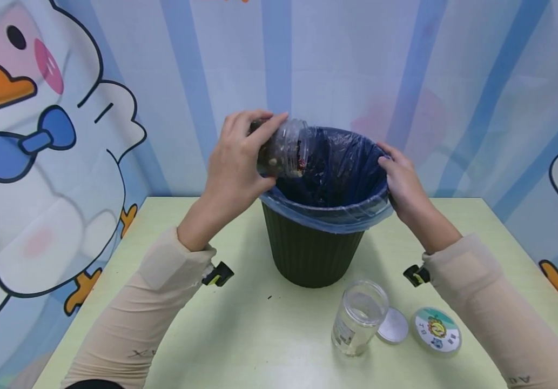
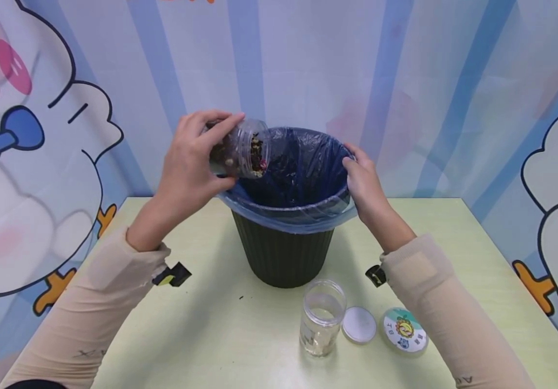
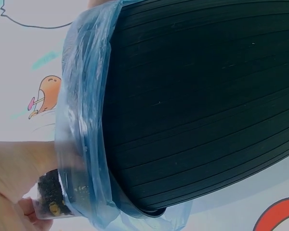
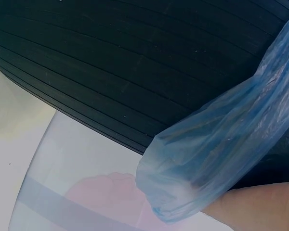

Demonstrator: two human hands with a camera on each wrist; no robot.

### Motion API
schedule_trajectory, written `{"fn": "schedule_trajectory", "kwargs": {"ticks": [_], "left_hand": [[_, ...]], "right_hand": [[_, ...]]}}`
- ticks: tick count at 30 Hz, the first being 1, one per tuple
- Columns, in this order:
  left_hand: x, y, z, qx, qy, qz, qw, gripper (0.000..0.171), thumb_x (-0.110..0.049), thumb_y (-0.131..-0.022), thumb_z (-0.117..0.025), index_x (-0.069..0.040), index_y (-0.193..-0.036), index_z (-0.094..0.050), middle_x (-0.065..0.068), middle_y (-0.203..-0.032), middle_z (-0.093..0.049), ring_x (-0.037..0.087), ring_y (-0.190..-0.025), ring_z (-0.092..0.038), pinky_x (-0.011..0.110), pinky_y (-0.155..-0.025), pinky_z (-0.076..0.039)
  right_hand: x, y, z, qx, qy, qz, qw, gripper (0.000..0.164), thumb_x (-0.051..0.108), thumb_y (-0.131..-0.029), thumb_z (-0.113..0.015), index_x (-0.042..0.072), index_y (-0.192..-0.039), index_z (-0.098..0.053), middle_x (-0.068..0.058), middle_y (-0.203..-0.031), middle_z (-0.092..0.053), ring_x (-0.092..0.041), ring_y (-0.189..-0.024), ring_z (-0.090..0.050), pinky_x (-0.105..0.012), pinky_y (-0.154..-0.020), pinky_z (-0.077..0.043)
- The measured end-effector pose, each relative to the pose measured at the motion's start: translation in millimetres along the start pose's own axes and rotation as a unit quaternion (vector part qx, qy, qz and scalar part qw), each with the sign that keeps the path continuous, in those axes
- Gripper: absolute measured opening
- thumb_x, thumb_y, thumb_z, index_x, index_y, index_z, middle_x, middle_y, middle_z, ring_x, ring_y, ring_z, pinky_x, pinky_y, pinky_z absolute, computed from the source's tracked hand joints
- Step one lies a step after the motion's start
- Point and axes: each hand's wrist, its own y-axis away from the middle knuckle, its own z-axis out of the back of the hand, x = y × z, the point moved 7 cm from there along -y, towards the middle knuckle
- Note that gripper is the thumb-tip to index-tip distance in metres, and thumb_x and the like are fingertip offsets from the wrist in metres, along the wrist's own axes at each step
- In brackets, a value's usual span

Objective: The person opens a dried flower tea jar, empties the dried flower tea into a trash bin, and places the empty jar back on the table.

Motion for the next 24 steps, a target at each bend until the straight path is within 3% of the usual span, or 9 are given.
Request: {"fn": "schedule_trajectory", "kwargs": {"ticks": [24], "left_hand": [[-6.4, -0.6, -3.8, -0.012, -0.033, -0.049, 0.9982, 0.084, 0.006, -0.070, -0.085, -0.017, -0.144, -0.055, 0.012, -0.145, -0.046, 0.031, -0.137, -0.036, 0.049, -0.082, -0.054]], "right_hand": [[-1.3, -1.7, 2.1, 0.004, 0.000, 0.006, 1.000, 0.052, 0.019, -0.110, -0.022, 0.011, -0.161, -0.014, -0.009, -0.166, -0.005, -0.025, -0.150, -0.013, -0.038, -0.119, -0.017]]}}
